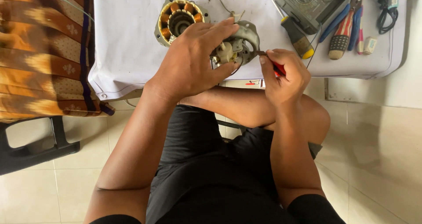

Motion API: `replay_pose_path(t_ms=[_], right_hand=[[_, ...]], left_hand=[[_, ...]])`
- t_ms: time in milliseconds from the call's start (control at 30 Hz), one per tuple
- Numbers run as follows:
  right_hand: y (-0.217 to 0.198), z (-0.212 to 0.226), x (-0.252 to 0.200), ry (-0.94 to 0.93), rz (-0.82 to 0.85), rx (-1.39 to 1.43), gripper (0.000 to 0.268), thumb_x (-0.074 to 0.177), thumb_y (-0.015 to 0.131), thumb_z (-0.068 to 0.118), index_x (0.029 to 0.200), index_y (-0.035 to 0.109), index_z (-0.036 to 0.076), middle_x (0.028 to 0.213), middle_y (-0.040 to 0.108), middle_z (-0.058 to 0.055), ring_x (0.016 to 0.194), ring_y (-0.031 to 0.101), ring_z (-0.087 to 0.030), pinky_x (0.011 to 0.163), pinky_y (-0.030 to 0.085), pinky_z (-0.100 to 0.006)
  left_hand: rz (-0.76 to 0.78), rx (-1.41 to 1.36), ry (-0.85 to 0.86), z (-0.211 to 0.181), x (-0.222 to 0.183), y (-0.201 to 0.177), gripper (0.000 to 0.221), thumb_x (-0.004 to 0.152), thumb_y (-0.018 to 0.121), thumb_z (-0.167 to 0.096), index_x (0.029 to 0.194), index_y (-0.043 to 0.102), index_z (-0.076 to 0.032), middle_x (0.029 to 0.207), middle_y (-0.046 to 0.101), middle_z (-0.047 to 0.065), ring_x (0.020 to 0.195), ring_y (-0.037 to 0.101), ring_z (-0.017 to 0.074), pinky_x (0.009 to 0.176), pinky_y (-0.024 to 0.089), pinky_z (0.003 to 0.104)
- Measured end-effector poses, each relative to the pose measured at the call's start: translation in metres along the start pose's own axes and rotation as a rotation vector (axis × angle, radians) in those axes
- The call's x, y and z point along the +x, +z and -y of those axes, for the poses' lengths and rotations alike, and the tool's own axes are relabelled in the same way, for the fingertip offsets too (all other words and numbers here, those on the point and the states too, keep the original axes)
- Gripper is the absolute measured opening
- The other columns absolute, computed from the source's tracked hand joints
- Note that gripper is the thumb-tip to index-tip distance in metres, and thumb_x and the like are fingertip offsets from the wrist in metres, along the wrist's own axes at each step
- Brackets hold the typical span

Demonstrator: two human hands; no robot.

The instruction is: Repairing and cleaning an electric motor assembly using a screwdriver and toothbrush

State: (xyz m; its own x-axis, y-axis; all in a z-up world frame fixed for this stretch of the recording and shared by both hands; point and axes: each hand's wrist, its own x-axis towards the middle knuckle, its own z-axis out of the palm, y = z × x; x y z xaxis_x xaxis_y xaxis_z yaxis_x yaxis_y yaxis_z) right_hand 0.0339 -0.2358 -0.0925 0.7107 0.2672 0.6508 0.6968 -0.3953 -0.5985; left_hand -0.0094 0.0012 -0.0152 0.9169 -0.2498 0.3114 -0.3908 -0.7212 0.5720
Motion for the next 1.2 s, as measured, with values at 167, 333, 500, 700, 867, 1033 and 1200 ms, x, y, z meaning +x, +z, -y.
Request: replay_pose_path(t_ms=[167,333,500,700,867,1033,1200], right_hand=[[0.003,0.0,-0.001,0.033,-0.005,0.048,0.004,0.098,0.074,-0.003,0.099,0.07,-0.006,0.097,0.073,-0.022,0.087,0.072,-0.032,0.074,0.056,-0.036],[0.005,0.006,-0.001,0.063,-0.043,0.065,0.002,0.097,0.072,-0.006,0.098,0.07,-0.006,0.097,0.072,-0.021,0.086,0.07,-0.029,0.072,0.054,-0.033],[0.004,0.0,-0.001,0.033,-0.002,0.076,0.004,0.098,0.073,-0.004,0.099,0.07,-0.007,0.097,0.072,-0.022,0.086,0.071,-0.031,0.075,0.055,-0.036],[0.004,-0.002,-0.003,0.043,-0.006,0.09,0.004,0.098,0.073,-0.006,0.098,0.069,-0.006,0.096,0.071,-0.02,0.083,0.069,-0.028,0.07,0.054,-0.033],[0.002,-0.003,-0.003,0.048,0.04,0.096,0.005,0.099,0.072,-0.003,0.099,0.068,-0.006,0.096,0.071,-0.019,0.083,0.069,-0.028,0.07,0.053,-0.034],[0.003,-0.001,-0.004,0.076,0.025,0.098,0.005,0.098,0.073,-0.003,0.098,0.069,-0.005,0.097,0.072,-0.018,0.086,0.071,-0.028,0.072,0.055,-0.033],[0.006,-0.004,-0.006,0.077,-0.048,0.072,0.005,0.097,0.074,-0.003,0.097,0.069,-0.005,0.096,0.072,-0.019,0.085,0.07,-0.029,0.074,0.055,-0.035]], left_hand=[[0.001,0.03,-0.033,-0.001,-0.001,0.0,0.062,0.088,0.081,-0.027,0.141,0.057,-0.005,0.147,0.061,0.013,0.12,0.062,0.0369,0.101,0.05,0.047],[0.027,-0.018,-0.072,-0.004,-0.002,-0.005,0.062,0.089,0.079,-0.025,0.143,0.056,-0.005,0.15,0.058,0.011,0.124,0.061,0.0364,0.103,0.049,0.047],[0.028,-0.03,-0.072,-0.003,-0.003,-0.004,0.062,0.089,0.078,-0.025,0.143,0.056,-0.005,0.15,0.058,0.012,0.124,0.061,0.037,0.105,0.047,0.047],[0.019,-0.035,-0.073,-0.003,-0.002,-0.004,0.064,0.086,0.08,-0.023,0.143,0.057,-0.005,0.15,0.059,0.012,0.125,0.061,0.0361,0.107,0.047,0.045],[0.005,-0.043,-0.069,-0.002,-0.002,-0.003,0.063,0.086,0.079,-0.023,0.143,0.057,-0.005,0.148,0.06,0.014,0.126,0.061,0.0363,0.107,0.047,0.045],[0.006,-0.053,-0.077,-0.001,-0.003,-0.003,0.063,0.086,0.08,-0.023,0.142,0.058,-0.006,0.148,0.06,0.013,0.124,0.061,0.0362,0.106,0.047,0.046],[0.016,-0.05,-0.088,-0.001,-0.002,-0.004,0.065,0.086,0.081,-0.024,0.143,0.057,-0.006,0.148,0.06,0.013,0.125,0.061,0.0359,0.106,0.047,0.045]])
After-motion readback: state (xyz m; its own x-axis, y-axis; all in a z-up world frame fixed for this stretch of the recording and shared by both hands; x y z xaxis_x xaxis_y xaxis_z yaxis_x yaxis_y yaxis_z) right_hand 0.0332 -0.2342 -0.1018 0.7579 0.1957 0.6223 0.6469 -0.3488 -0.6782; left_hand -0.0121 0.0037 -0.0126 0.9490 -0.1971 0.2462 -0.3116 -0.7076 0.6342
